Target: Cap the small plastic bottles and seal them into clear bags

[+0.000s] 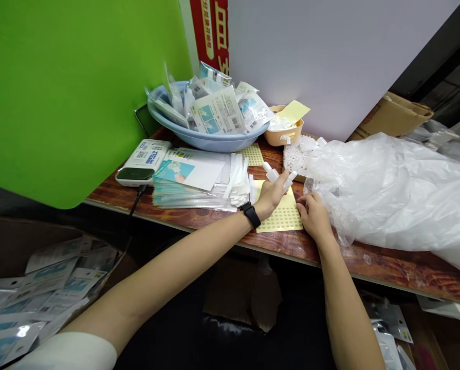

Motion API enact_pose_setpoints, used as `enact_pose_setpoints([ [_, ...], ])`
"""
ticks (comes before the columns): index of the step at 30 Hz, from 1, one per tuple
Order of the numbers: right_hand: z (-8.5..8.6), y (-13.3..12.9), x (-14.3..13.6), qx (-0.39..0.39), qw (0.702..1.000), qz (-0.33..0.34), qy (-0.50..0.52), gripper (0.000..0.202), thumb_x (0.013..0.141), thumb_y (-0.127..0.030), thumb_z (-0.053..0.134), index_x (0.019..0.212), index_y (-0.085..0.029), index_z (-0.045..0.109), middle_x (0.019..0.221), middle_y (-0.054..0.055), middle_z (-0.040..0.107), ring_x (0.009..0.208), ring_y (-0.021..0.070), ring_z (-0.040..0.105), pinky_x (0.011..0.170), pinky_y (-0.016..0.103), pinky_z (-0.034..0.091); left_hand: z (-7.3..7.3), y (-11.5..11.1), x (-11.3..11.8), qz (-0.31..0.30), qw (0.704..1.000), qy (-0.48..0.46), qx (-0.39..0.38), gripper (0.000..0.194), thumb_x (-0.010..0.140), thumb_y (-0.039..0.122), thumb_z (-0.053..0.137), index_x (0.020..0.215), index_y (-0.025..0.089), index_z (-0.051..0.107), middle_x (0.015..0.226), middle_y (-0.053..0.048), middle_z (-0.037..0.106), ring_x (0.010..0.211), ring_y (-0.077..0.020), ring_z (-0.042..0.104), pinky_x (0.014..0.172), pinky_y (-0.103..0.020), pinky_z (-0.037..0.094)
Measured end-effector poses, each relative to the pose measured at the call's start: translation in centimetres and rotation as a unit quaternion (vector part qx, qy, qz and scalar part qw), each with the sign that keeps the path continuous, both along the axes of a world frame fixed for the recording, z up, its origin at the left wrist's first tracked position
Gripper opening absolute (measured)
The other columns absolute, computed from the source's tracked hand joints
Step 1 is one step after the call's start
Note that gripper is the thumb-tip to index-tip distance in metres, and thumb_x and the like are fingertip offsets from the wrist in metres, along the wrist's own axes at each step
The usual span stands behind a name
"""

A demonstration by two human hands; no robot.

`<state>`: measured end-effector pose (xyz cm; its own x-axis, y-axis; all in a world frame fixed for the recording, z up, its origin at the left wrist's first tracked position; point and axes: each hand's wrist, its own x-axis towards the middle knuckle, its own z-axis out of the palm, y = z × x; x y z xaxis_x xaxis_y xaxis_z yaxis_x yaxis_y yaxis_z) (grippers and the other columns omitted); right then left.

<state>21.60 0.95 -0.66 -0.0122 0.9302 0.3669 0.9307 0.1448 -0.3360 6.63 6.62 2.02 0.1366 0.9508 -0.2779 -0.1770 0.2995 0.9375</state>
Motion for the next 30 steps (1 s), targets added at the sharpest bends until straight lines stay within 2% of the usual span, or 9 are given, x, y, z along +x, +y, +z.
enact_pose_setpoints([
  [3,-0.1,-0.6,-0.3,0.014,1.0,0.017,0.009,0.023,0.087,-0.034,0.05,0.084,-0.019,0.068,0.091,0.009,0.065,0.081,0.0229,0.061,0.077,0.039,0.049,0.1,-0.2,-0.1,-0.008,1.0,-0.002,0.005,0.048,0.08,0.063,0.06,0.078,0.016,0.065,0.09,-0.012,0.071,0.08,-0.0212,0.062,0.076,-0.032,0.043],
  [9,-0.5,-0.9,-0.9,0.031,0.999,0.0,0.024,0.023,0.086,-0.033,0.05,0.078,-0.02,0.067,0.087,0.01,0.065,0.08,0.0247,0.061,0.074,0.041,0.049,0.6,-0.8,-0.3,-0.033,0.998,0.042,0.036,0.043,0.083,0.06,0.059,0.074,0.018,0.062,0.079,-0.008,0.068,0.077,-0.0212,0.061,0.074,-0.032,0.042],
  [17,0.0,0.2,-0.4,-0.06,0.995,-0.061,0.049,0.018,0.079,-0.032,0.056,0.075,-0.02,0.067,0.08,0.007,0.062,0.07,0.0222,0.057,0.066,0.039,0.045,0.7,-0.6,-0.2,-0.049,0.998,0.026,0.034,0.039,0.084,0.055,0.061,0.067,0.02,0.058,0.073,-0.006,0.065,0.074,-0.0201,0.06,0.072,-0.031,0.042],
  [20,-0.2,-0.2,-0.8,-0.022,0.998,-0.057,0.03,0.02,0.083,-0.032,0.054,0.08,-0.019,0.068,0.085,0.009,0.064,0.073,0.0236,0.059,0.068,0.04,0.046,0.5,-0.5,0.0,-0.049,0.998,0.023,0.035,0.039,0.085,0.054,0.06,0.068,0.019,0.059,0.073,-0.006,0.064,0.074,-0.0203,0.06,0.074,-0.032,0.042],
  [24,-0.5,-1.0,-1.5,0.048,0.998,-0.021,0.021,0.024,0.087,-0.03,0.052,0.085,-0.018,0.072,0.09,0.01,0.067,0.079,0.0239,0.062,0.072,0.039,0.049,0.4,-0.4,0.2,-0.049,0.998,0.015,0.03,0.04,0.085,0.055,0.06,0.068,0.019,0.059,0.073,-0.007,0.063,0.073,-0.0213,0.06,0.074,-0.034,0.042],
  [30,-0.4,-1.1,-1.8,0.048,0.999,-0.025,0.0,0.022,0.085,-0.028,0.05,0.079,-0.018,0.069,0.084,0.01,0.065,0.077,0.0245,0.061,0.071,0.039,0.048,0.8,-0.8,-0.1,-0.057,0.997,0.019,0.041,0.04,0.085,0.057,0.059,0.068,0.021,0.056,0.077,-0.006,0.066,0.076,-0.0208,0.061,0.074,-0.033,0.044],
])
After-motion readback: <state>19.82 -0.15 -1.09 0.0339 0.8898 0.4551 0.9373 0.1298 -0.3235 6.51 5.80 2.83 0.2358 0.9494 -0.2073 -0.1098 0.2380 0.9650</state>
